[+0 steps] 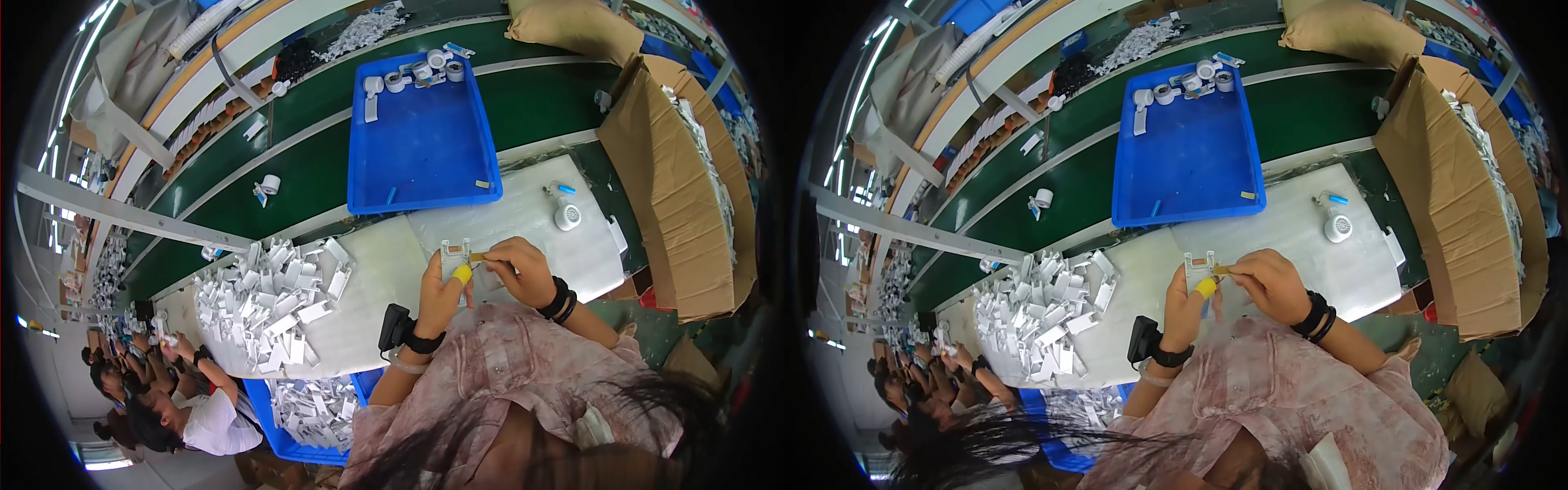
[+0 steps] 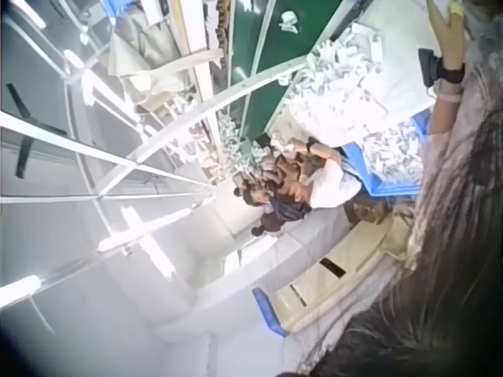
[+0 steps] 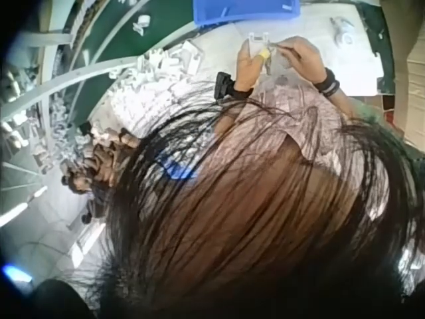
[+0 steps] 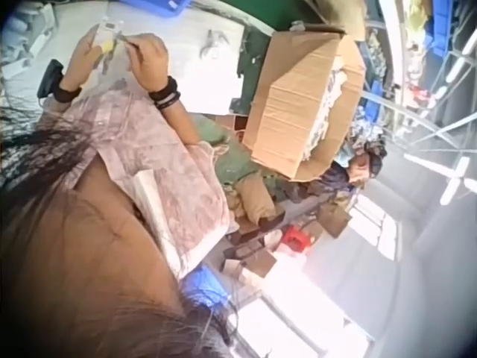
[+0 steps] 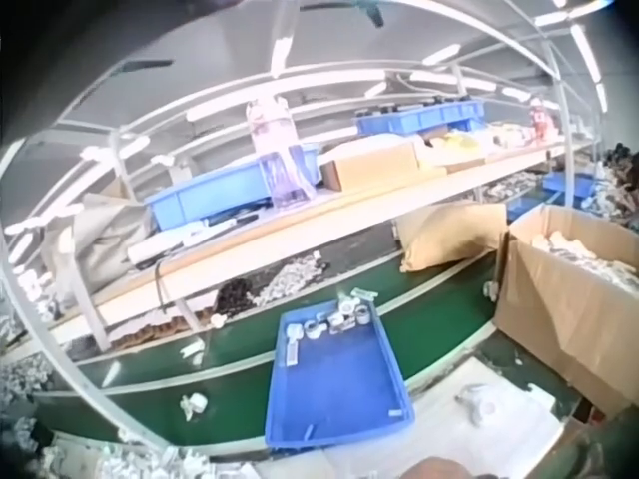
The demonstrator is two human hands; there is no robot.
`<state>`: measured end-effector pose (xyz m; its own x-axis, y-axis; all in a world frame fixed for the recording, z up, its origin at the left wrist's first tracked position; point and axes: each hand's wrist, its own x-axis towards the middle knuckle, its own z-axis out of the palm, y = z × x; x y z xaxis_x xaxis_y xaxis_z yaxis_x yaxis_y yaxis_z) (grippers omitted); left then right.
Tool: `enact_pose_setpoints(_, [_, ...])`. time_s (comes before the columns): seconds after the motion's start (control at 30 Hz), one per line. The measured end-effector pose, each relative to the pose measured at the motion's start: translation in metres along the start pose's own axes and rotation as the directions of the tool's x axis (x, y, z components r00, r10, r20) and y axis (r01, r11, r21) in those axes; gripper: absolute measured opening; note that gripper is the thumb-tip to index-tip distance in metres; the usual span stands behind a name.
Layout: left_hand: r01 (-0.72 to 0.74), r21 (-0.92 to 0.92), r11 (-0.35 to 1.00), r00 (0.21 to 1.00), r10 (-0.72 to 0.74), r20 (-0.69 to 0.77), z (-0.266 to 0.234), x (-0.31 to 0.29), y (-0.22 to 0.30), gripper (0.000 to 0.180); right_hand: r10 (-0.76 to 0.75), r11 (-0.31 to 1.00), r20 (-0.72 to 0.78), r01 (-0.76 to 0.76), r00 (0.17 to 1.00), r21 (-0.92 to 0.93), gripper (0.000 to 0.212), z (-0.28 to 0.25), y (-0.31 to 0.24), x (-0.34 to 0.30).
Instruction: The person picks up a white plastic housing and a battery from a blue tray, fits the battery into the housing by hand, and places the assembled unit into a cardboard box.
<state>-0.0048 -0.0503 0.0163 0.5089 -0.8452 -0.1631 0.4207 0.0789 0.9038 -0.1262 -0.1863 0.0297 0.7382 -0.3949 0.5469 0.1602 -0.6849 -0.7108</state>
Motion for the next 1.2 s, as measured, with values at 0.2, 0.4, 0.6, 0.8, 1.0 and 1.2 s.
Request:
enact_pose_setpoints(0.2, [0.002,-0.066,0.998,0.999,0.001,0.033,0.004,-0.001,0.000,0.030,-0.093,0.995,-0.018,0.093,0.996,0.027,0.020,0.005,0.007,-0.006])
enact_pose_setpoints(0.4, [-0.066,0.112,0.992,0.997,0.060,0.052,0.012,-0.006,0.007,0.030,-0.131,0.991,-0.014,0.131,0.991,0.013,0.020,0.002,0.004,-0.003])
enact_pose_setpoints(0.6, [-0.086,0.206,0.975,0.989,0.060,0.132,0.006,-0.009,-0.002,0.038,-0.106,0.994,-0.043,0.106,0.993,0.015,0.021,0.003,0.002,-0.005])
enact_pose_setpoints(0.8, [-0.087,0.236,0.968,0.986,0.051,0.156,0.010,-0.010,0.001,0.036,-0.069,0.996,-0.074,0.072,0.995,0.043,0.021,0.005,0.003,-0.008])
enact_pose_setpoints(1.0, [-0.093,0.274,0.957,0.986,0.051,0.157,0.010,-0.011,0.002,0.035,-0.078,0.996,-0.062,0.081,0.995,0.043,0.022,0.005,0.007,-0.010])
enact_pose_setpoints(1.2, [-0.147,0.131,0.981,0.976,0.122,0.179,0.006,-0.011,-0.004,0.031,-0.066,0.996,-0.069,0.069,0.995,0.049,0.021,0.007,0.006,-0.008])
